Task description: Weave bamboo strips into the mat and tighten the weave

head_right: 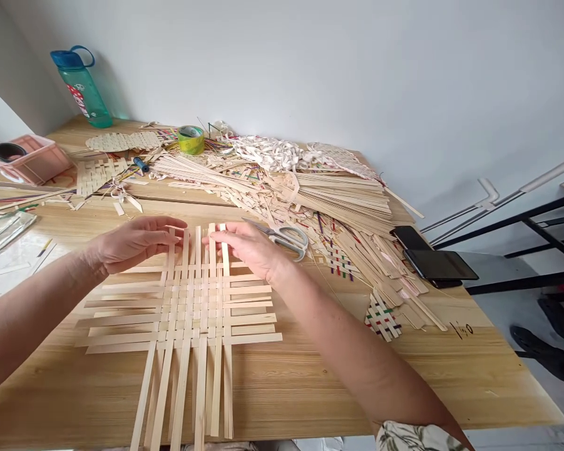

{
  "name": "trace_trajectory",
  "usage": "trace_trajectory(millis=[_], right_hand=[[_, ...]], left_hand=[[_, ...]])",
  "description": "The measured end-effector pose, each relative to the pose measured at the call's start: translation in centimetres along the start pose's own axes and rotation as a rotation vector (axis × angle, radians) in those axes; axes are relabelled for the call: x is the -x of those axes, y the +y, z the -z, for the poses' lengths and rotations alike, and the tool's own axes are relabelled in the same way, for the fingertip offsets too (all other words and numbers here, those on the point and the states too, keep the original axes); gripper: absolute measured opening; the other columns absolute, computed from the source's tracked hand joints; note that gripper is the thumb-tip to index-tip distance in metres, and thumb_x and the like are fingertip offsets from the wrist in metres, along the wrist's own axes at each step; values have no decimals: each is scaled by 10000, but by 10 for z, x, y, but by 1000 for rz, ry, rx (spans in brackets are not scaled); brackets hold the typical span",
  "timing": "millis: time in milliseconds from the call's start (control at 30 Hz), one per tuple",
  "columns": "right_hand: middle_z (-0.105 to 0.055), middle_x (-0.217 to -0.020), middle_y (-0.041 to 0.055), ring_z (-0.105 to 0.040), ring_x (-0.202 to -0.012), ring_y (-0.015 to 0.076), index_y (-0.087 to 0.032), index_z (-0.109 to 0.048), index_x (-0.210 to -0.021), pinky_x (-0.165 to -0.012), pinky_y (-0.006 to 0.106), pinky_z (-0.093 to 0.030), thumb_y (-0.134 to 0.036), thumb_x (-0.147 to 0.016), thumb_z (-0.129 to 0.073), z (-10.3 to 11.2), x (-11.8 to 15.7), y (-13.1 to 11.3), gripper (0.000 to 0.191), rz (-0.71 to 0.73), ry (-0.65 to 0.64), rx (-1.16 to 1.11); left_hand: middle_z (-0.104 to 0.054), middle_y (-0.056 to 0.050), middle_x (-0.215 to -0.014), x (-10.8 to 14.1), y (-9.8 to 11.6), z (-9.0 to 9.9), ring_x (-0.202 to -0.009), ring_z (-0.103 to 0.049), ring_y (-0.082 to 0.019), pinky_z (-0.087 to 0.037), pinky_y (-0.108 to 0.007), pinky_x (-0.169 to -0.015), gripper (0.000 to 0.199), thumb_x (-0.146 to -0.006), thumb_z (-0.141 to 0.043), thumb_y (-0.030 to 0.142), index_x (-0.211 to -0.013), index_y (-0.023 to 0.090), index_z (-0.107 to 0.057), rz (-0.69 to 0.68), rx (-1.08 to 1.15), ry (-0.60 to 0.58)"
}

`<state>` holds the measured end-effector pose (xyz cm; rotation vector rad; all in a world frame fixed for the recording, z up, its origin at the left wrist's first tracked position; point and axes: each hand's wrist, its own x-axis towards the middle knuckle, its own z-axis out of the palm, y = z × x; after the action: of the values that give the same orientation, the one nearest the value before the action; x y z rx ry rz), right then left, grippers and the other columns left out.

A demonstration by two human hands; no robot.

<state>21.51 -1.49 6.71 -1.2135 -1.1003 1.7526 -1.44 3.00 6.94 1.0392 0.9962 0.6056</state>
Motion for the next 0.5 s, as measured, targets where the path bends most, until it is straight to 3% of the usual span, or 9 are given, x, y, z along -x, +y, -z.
trace_trajectory(millis=[267,500], right_hand=[[-733,-987,59,-624,-849,156,-200,-780,-933,-826,334,-490,-407,-758,-783,1,-24,7,270,21,4,13],[-746,-1022,74,-645,-919,175,-195,-767,-924,-803,309,-507,-387,-772,-769,5,-36,14,245,-25,-68,-95]], left_hand=[[-714,-88,-954,-18,4,3,-828,-632,-168,-495,-304,-772,357,-572,-835,174,-915,121,-751,7,82,66],[-703,-78,-926,-28,0,13,-780,-610,-167,-504,-299,-723,344,-564,-827,189,-897,130,-761,7,45,45]])
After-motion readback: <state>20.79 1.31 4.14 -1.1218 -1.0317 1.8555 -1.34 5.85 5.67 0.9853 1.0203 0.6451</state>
